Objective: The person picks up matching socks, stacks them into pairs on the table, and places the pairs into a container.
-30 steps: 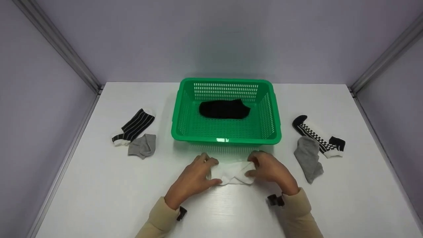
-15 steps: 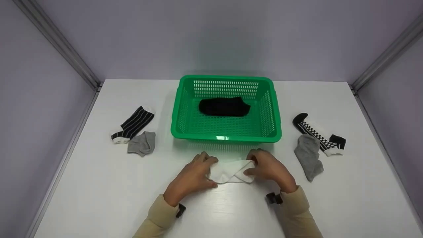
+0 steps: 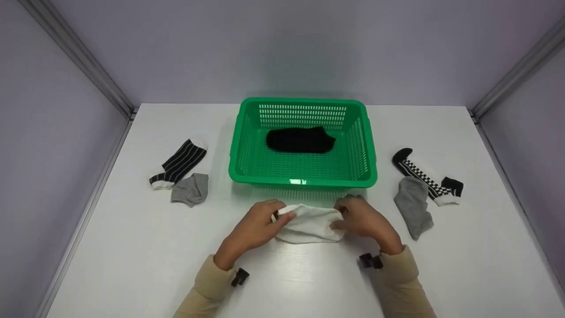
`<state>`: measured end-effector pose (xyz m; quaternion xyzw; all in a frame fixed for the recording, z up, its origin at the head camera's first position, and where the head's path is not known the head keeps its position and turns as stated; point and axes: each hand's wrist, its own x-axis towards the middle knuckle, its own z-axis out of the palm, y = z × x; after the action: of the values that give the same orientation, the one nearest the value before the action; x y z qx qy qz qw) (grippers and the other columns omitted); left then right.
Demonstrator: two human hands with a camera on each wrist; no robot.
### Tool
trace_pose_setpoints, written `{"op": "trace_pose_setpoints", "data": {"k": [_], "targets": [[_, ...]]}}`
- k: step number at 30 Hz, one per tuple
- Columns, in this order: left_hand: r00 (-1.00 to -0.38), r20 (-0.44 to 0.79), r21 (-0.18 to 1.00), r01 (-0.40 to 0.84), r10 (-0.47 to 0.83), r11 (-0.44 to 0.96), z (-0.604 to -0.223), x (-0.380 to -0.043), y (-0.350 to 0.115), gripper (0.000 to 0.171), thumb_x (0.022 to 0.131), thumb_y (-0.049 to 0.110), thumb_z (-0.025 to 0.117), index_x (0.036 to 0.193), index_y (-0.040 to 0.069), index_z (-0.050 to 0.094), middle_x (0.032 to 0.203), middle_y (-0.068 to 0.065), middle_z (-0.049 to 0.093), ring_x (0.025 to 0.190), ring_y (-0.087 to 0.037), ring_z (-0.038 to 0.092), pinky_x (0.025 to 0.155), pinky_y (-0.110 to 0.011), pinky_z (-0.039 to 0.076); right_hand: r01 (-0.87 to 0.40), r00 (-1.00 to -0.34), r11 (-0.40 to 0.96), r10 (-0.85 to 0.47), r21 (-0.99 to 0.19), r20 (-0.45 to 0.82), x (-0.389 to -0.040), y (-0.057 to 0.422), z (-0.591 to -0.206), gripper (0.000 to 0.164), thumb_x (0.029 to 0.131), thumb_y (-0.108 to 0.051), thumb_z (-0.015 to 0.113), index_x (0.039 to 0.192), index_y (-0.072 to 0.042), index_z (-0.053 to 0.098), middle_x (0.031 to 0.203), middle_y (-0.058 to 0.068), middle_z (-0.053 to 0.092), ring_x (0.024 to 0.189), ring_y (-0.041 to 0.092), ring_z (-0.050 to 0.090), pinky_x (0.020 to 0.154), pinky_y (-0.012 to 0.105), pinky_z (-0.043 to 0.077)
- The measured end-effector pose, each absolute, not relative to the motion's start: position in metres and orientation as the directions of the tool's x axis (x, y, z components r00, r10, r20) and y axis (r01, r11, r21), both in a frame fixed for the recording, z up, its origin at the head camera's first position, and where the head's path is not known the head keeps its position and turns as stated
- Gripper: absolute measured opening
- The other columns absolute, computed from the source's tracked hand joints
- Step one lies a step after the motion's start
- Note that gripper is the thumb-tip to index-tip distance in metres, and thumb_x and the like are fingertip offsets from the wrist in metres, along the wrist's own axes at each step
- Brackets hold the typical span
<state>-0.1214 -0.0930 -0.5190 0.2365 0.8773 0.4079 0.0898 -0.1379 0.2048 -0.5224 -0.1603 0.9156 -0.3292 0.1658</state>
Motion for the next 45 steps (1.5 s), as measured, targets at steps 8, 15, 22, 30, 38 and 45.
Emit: {"op": "trace_pose_setpoints", "data": {"k": [8,15,22,30,38,45], "targets": [[-0.939,-0.039,0.765,0.193,0.342,0.615,-0.528,-0.124,-0.093,0.055,0.108,0.042,0.057,0.06,0.021,0.04,0.058,0.01,0.033,0.054,-0.006,0.036,0.052,-0.021,0.029,-0.222,-0.853,0.677,-0.484,-0.702,-0.196,-0.138,0.222,-0.519,0.013,0.092,-0.018,0.078,0.092,-0.01,0.067,0.083,-0.002,0.058,0.08,0.013,0.05,0.072,0.026,0.043],[-0.952,-0.056,0.72,0.17,0.301,0.673,-0.539,-0.125,-0.094,0.043,0.104,0.035,0.066,0.066,0.019,0.053,0.057,0.01,0.038,0.053,-0.006,0.039,0.05,-0.022,0.029,-0.13,-0.847,0.649,-0.467,-0.75,-0.256,-0.14,0.227,-0.52,0.022,0.098,-0.018,0.072,0.114,-0.005,0.065,0.095,0.006,0.065,0.084,0.015,0.056,0.073,0.029,0.048],[-0.971,-0.073,0.704,0.111,0.227,0.701,-0.542,-0.126,-0.098,0.031,0.101,0.033,0.07,0.078,0.013,0.067,0.061,0.008,0.049,0.057,-0.008,0.045,0.053,-0.025,0.035,-0.043,-0.865,0.624,-0.415,-0.781,-0.284,-0.143,0.224,-0.524,0.036,0.1,-0.017,0.07,0.13,0.001,0.062,0.11,0.017,0.071,0.093,0.019,0.063,0.076,0.033,0.053],[-0.948,-0.164,0.691,0.087,0.273,0.717,-0.543,-0.128,-0.103,0.039,0.101,0.03,0.07,0.065,0.016,0.063,0.059,0.009,0.046,0.056,-0.008,0.043,0.052,-0.026,0.035,-0.043,-0.861,0.621,-0.42,-0.782,-0.287,-0.142,0.221,-0.526,0.032,0.098,-0.013,0.072,0.125,0.003,0.065,0.108,0.018,0.07,0.086,0.018,0.063,0.072,0.032,0.055],[-0.959,-0.12,0.715,0.094,0.255,0.693,-0.542,-0.135,-0.106,0.019,0.102,0.026,0.069,0.1,0.008,0.073,0.075,0.001,0.065,0.067,-0.011,0.056,0.064,-0.031,0.048,-0.075,-0.891,0.685,-0.372,-0.725,-0.259,-0.142,0.216,-0.522,0.027,0.097,-0.014,0.072,0.118,0.002,0.069,0.103,0.014,0.07,0.093,0.022,0.062,0.081,0.036,0.052],[-0.93,-0.021,0.721,0.24,0.368,0.65,-0.529,-0.133,-0.107,0.012,0.1,0.014,0.071,0.11,0.008,0.073,0.099,-0.003,0.07,0.091,-0.015,0.063,0.081,-0.035,0.056,-0.097,-0.927,0.689,-0.326,-0.718,-0.188,-0.138,0.209,-0.516,0.031,0.094,-0.007,0.074,0.122,0.003,0.065,0.108,0.014,0.069,0.097,0.024,0.063,0.085,0.039,0.053]]}}
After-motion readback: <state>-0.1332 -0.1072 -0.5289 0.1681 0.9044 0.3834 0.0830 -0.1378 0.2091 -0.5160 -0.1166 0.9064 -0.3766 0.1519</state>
